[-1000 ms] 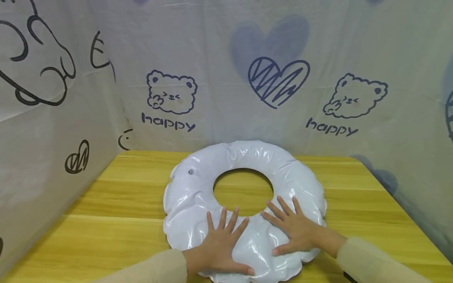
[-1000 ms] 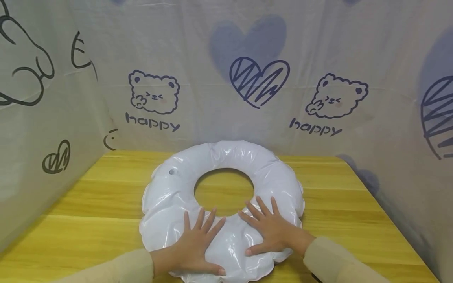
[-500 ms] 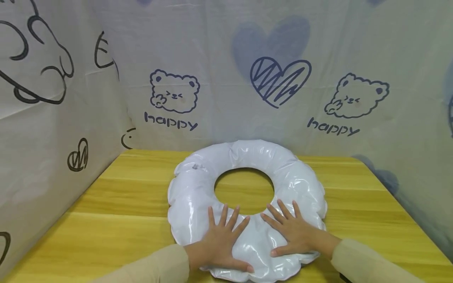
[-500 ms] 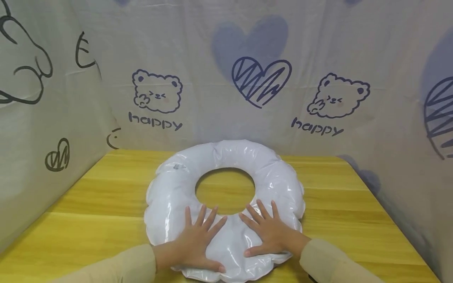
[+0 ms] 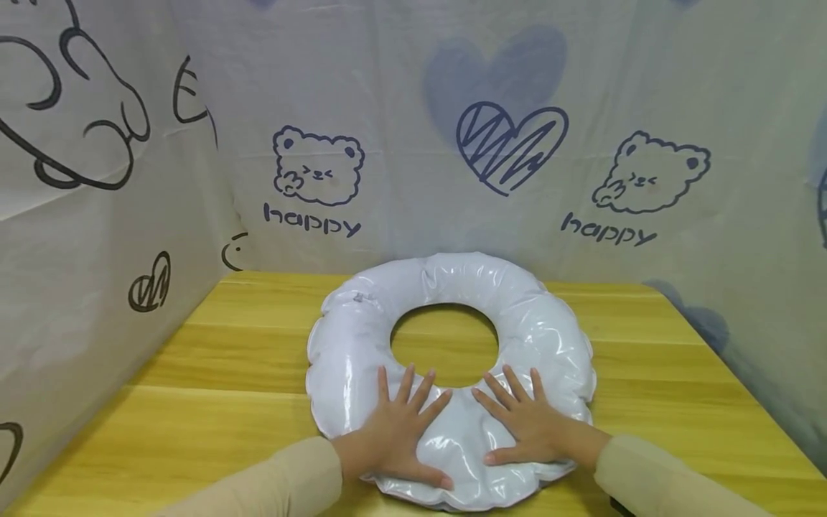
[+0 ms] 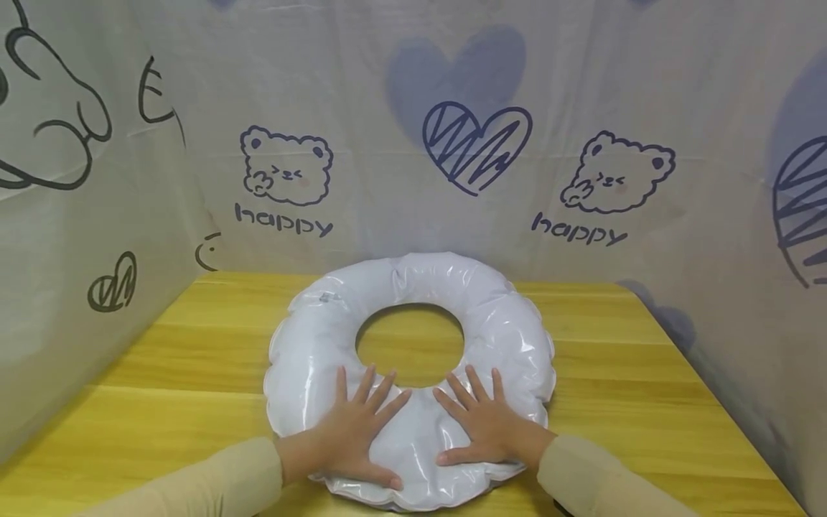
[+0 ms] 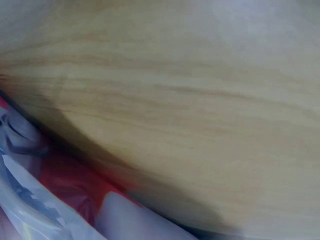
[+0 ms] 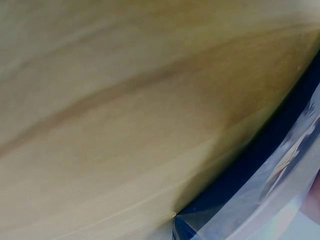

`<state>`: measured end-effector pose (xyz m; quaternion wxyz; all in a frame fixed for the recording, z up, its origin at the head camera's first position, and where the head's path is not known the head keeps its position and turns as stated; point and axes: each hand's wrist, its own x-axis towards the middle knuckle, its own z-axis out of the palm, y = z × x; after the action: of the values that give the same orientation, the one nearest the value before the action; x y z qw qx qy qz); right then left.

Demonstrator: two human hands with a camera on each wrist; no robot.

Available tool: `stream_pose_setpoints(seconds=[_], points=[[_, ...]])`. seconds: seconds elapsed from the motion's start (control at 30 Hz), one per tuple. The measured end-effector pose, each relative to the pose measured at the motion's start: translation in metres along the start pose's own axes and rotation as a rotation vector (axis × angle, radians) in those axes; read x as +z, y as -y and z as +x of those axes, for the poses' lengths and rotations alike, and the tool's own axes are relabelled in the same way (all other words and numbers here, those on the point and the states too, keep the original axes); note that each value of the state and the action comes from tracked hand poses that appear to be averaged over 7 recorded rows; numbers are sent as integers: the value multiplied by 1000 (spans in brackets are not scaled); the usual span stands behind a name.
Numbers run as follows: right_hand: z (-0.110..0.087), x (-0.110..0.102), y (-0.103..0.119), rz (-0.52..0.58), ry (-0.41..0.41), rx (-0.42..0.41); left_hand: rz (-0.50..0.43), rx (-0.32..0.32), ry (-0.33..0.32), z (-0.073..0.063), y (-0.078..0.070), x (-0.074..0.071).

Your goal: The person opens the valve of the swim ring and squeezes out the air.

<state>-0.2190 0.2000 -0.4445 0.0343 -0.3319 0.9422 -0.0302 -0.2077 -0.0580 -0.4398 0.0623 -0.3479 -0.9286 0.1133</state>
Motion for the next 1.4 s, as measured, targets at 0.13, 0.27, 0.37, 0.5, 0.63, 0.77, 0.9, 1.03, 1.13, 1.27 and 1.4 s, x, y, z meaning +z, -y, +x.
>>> stream_pose_setpoints(seconds=[0.13,0.27,0.37,0.5,0.63,0.77,0.9,1.03,1.13,1.27,1.4], points=[[2,0,0,-5,13,13,-16,5,17,1,1,1],[4,0,1,-9,17,15,-15,1,29,2,1,3],[4,-2,2,-12,16,18,-1,-2,31,2,1,5],[4,-4,3,-9,16,25,23,-4,37,4,-1,6],[6,-3,2,3,31,37,40,-7,45,5,-1,8],[8,0,1,7,41,42,48,-13,52,5,-1,9],[10,1,1,-5,43,39,57,-12,48,5,-1,10],[10,0,2,-20,53,43,57,-5,37,6,-2,12],[10,-2,3,-21,55,41,48,-1,32,6,-2,13],[10,-4,5,-26,53,39,40,4,31,6,-1,13],[10,-6,6,-34,58,46,39,5,41,7,-2,12]])
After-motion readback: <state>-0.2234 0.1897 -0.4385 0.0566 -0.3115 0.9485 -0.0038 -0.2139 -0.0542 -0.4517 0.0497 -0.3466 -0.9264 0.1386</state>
